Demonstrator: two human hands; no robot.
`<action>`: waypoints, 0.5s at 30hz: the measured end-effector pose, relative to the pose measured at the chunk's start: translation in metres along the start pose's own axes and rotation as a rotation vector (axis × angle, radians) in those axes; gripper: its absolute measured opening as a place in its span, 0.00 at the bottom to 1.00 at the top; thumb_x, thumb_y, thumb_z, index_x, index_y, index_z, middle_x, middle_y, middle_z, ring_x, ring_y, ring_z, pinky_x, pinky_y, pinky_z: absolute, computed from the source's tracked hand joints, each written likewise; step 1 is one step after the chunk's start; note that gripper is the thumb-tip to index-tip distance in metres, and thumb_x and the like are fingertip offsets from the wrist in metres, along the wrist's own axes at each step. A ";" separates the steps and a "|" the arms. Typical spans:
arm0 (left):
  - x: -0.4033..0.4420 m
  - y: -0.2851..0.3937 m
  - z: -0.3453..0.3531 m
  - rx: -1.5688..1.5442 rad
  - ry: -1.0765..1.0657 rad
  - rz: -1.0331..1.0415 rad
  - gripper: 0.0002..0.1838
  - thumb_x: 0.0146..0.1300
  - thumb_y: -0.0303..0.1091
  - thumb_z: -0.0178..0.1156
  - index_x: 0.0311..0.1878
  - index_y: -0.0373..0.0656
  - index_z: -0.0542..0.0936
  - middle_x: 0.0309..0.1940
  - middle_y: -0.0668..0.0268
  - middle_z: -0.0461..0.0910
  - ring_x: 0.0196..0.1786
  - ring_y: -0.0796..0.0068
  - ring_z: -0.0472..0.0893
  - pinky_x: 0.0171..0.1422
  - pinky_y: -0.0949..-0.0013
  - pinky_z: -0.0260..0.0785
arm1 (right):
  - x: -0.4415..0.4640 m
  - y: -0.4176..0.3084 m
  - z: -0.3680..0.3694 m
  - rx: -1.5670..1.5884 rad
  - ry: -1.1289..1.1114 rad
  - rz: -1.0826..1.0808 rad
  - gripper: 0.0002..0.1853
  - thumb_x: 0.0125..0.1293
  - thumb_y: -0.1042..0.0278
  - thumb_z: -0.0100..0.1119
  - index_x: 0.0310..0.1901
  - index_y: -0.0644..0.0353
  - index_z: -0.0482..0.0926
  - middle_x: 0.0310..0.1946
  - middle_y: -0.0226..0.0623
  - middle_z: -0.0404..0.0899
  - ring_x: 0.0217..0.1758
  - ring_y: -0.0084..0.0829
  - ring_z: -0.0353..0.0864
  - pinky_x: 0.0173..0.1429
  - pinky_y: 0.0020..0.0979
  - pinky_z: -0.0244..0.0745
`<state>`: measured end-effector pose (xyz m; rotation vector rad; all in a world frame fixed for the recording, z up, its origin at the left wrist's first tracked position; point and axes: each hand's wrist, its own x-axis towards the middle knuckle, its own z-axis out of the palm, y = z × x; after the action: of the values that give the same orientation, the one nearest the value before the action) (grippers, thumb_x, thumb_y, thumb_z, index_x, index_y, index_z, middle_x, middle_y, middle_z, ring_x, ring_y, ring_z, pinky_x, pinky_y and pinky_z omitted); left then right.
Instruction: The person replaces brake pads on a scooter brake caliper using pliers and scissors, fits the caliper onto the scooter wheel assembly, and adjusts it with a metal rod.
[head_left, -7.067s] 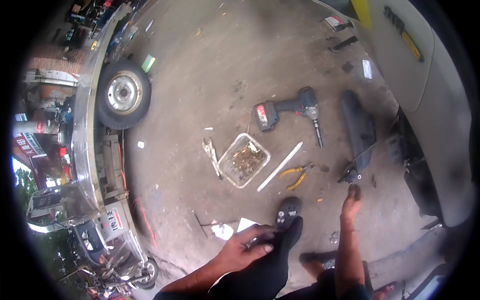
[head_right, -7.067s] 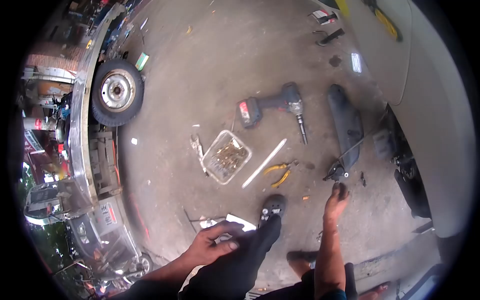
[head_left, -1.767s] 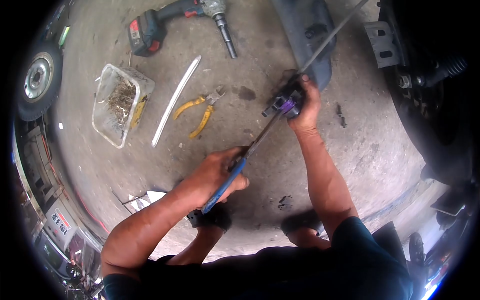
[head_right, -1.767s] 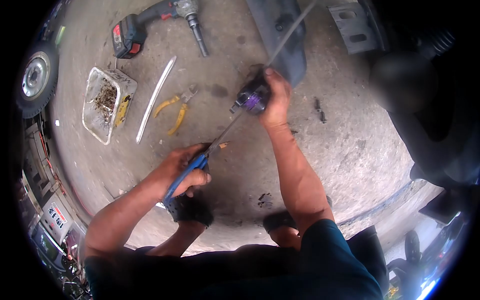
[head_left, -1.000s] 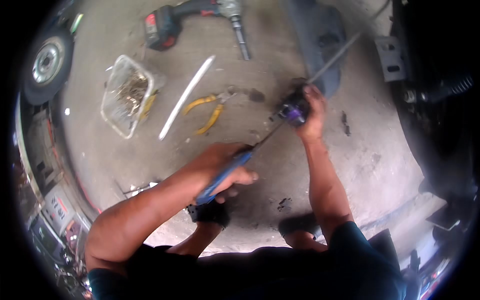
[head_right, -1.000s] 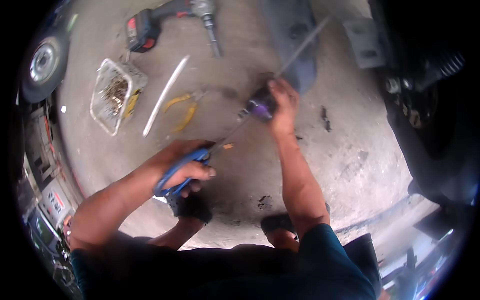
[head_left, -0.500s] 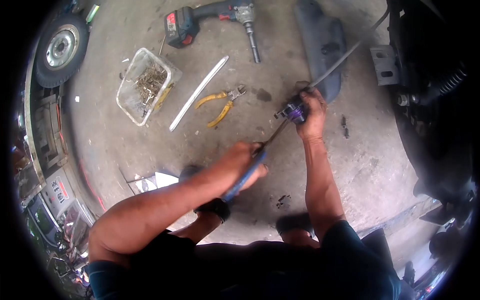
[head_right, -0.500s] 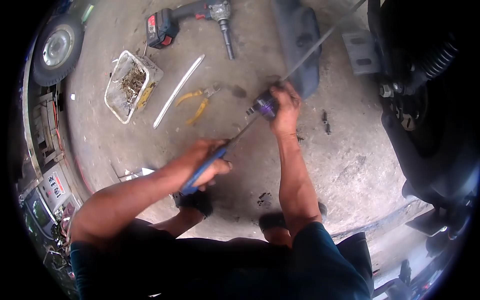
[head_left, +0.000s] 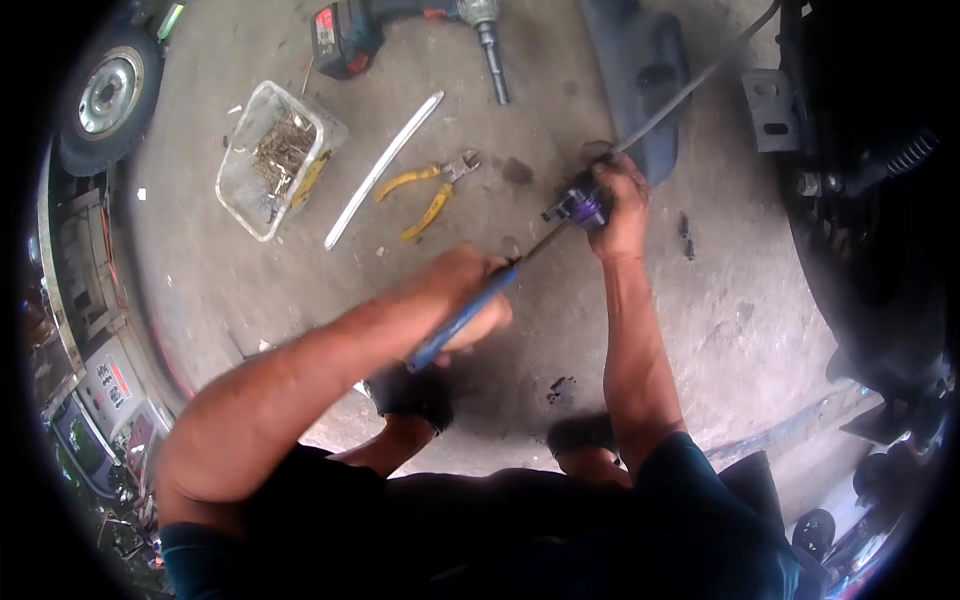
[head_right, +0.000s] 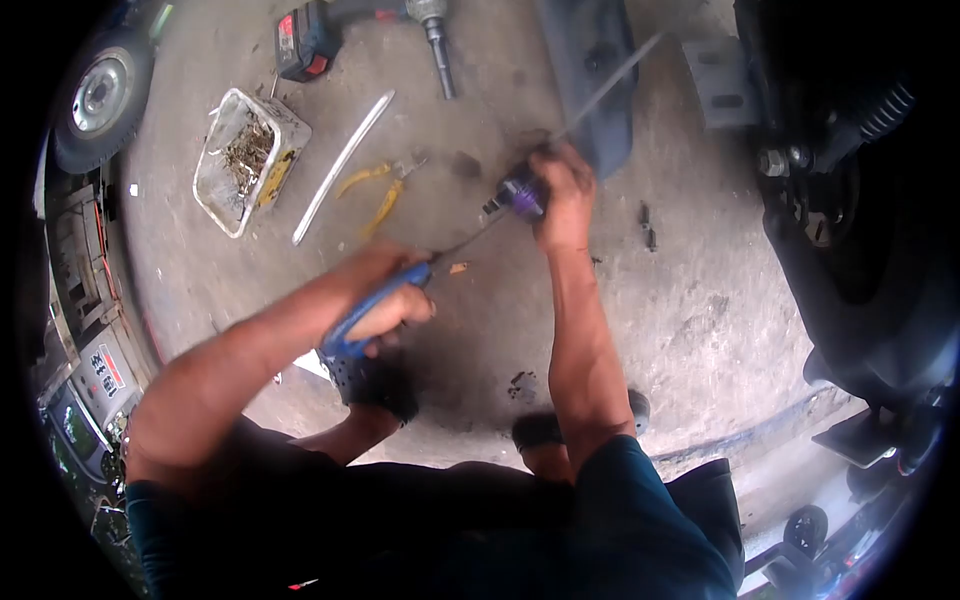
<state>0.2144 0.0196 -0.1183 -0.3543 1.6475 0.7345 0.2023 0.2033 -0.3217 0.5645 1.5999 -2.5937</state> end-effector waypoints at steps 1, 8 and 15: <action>0.000 0.002 -0.007 0.058 -0.019 -0.006 0.17 0.61 0.32 0.59 0.53 0.35 0.76 0.24 0.62 0.75 0.23 0.73 0.77 0.24 0.68 0.72 | -0.003 0.001 -0.001 0.052 -0.001 0.025 0.16 0.59 0.69 0.54 0.47 0.68 0.79 0.34 0.40 0.80 0.36 0.34 0.82 0.43 0.35 0.82; 0.004 -0.001 0.010 0.106 0.133 0.082 0.10 0.59 0.27 0.53 0.40 0.36 0.81 0.25 0.52 0.82 0.31 0.55 0.84 0.38 0.57 0.75 | -0.003 0.002 0.003 0.172 0.042 0.050 0.16 0.60 0.70 0.53 0.48 0.69 0.78 0.35 0.42 0.80 0.36 0.36 0.83 0.42 0.37 0.82; 0.009 -0.012 0.021 -0.098 0.085 0.017 0.14 0.62 0.31 0.59 0.49 0.35 0.77 0.22 0.64 0.74 0.23 0.74 0.76 0.23 0.69 0.69 | -0.007 -0.004 0.005 0.198 -0.003 0.047 0.17 0.60 0.69 0.53 0.49 0.69 0.77 0.35 0.42 0.81 0.36 0.37 0.83 0.44 0.36 0.82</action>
<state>0.2354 0.0255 -0.1314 -0.4473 1.6995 0.8244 0.2064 0.1998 -0.3143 0.6010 1.3208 -2.7337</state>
